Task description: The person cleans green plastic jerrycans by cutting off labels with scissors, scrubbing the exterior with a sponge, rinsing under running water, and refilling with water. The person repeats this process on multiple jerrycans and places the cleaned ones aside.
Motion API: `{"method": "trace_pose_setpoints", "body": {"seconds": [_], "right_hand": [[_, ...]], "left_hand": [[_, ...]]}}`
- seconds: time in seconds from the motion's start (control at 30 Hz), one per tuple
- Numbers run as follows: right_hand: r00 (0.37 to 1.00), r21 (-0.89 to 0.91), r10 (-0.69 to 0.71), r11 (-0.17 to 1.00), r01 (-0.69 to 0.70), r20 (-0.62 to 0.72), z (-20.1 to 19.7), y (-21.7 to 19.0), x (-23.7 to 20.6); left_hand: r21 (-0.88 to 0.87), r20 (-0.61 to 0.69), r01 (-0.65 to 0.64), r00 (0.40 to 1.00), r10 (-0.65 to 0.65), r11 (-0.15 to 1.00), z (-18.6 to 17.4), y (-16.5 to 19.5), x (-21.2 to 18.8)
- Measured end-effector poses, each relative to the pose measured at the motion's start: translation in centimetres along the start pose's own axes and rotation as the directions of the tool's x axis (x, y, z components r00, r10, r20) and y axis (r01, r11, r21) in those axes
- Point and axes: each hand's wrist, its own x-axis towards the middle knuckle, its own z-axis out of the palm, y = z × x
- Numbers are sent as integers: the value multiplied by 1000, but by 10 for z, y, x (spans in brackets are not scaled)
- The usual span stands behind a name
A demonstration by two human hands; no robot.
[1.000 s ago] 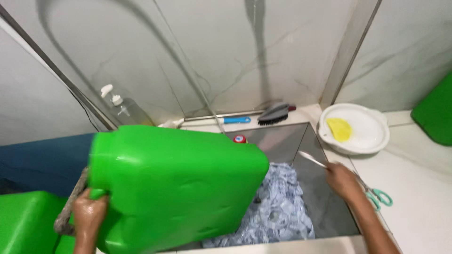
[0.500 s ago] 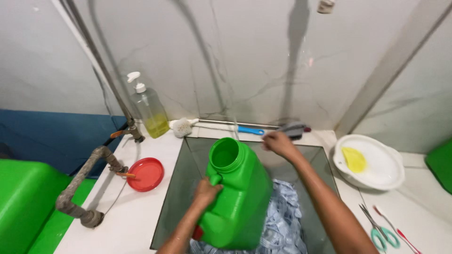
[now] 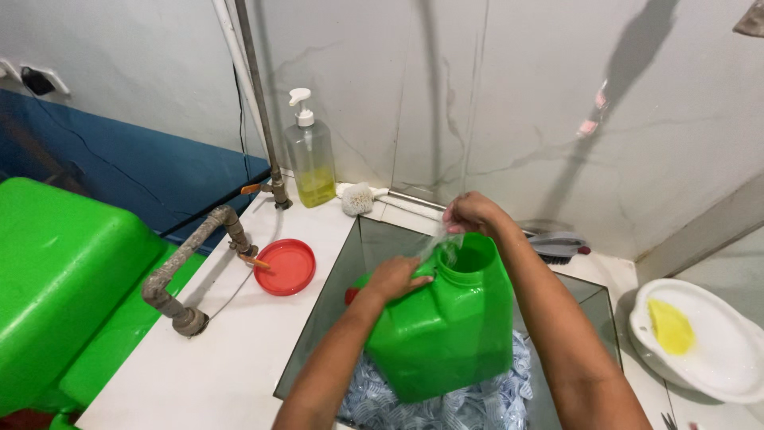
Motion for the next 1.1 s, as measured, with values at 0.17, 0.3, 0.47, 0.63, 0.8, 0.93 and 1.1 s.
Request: {"method": "trace_pose_setpoints", "body": {"seconds": [0.17, 0.3, 0.47, 0.63, 0.8, 0.93, 1.1], "right_hand": [[982, -104, -172, 981, 164, -76, 0, 10, 22], [948, -113, -314, 945, 308, -48, 0, 35, 13], [883, -866, -353, 280, 415, 309, 30, 106, -32], [531, -898, -797, -30, 440, 287, 41, 150, -70], [570, -918, -794, 42, 393, 208, 46, 120, -81], [502, -927, -859, 103, 360, 100, 53, 21, -96], [271, -930, -961, 141, 341, -46, 2, -121, -128]], "left_hand": [[82, 155, -120, 982, 107, 989, -7, 27, 36], [25, 352, -6, 936, -3, 1000, -11, 27, 35], [-258, 66, 201, 979, -191, 945, 32, 46, -6], [-375, 81, 290, 956, -281, 880, 40, 58, -41], [-483, -9, 564, 761, -648, 669, -4, 3, -111], [-880, 264, 470, 606, -751, 70, -32, -27, -155], [-934, 341, 181, 712, -614, -308, -64, -35, -182]]}}
